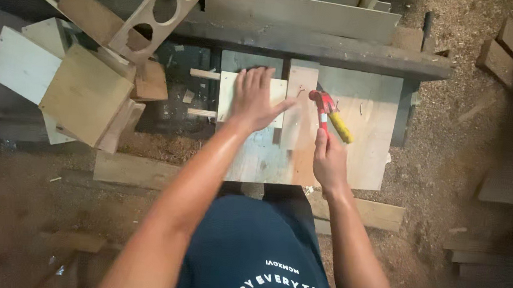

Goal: The person assembles small wooden parts on a workbench. They use a hammer to drive nails into the pieces and a chisel to adjust joints, then inspect the assembled components.

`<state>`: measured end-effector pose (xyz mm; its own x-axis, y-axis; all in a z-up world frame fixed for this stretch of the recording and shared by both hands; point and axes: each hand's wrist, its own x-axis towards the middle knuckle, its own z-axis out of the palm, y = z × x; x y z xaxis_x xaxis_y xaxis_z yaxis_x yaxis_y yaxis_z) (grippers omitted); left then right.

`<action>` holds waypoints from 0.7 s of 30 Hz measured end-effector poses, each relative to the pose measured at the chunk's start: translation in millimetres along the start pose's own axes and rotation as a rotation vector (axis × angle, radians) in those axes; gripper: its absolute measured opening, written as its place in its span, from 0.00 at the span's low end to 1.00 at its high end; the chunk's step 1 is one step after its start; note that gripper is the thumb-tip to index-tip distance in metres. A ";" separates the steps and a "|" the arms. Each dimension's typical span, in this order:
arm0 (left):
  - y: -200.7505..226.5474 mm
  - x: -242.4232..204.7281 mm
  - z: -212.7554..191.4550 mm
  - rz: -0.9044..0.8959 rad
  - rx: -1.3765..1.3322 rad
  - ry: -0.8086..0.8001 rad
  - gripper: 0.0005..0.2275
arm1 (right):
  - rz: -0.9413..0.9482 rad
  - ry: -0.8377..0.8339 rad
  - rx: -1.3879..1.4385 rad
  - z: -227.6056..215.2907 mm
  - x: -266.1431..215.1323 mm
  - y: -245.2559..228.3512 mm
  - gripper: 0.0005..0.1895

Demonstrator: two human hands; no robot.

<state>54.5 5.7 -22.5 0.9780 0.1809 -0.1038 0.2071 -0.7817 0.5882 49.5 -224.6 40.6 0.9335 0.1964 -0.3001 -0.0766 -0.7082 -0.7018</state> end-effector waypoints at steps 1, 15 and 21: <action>4.1 6.2 4.2 -0.022 0.018 0.062 0.48 | 0.013 0.003 -0.001 1.3 2.6 -2.4 0.23; 14.1 13.4 -2.9 -0.195 0.010 -0.050 0.40 | -0.126 -0.024 -0.184 -11.9 22.5 -34.9 0.19; 16.7 14.4 2.7 -0.206 0.009 -0.057 0.42 | -0.213 0.069 -0.121 -30.4 8.1 -37.4 0.19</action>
<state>72.1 -6.3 -16.3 0.9146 0.3040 -0.2667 0.4032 -0.7370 0.5425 70.6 -217.0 84.1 0.9462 0.3057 -0.1060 0.1626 -0.7326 -0.6609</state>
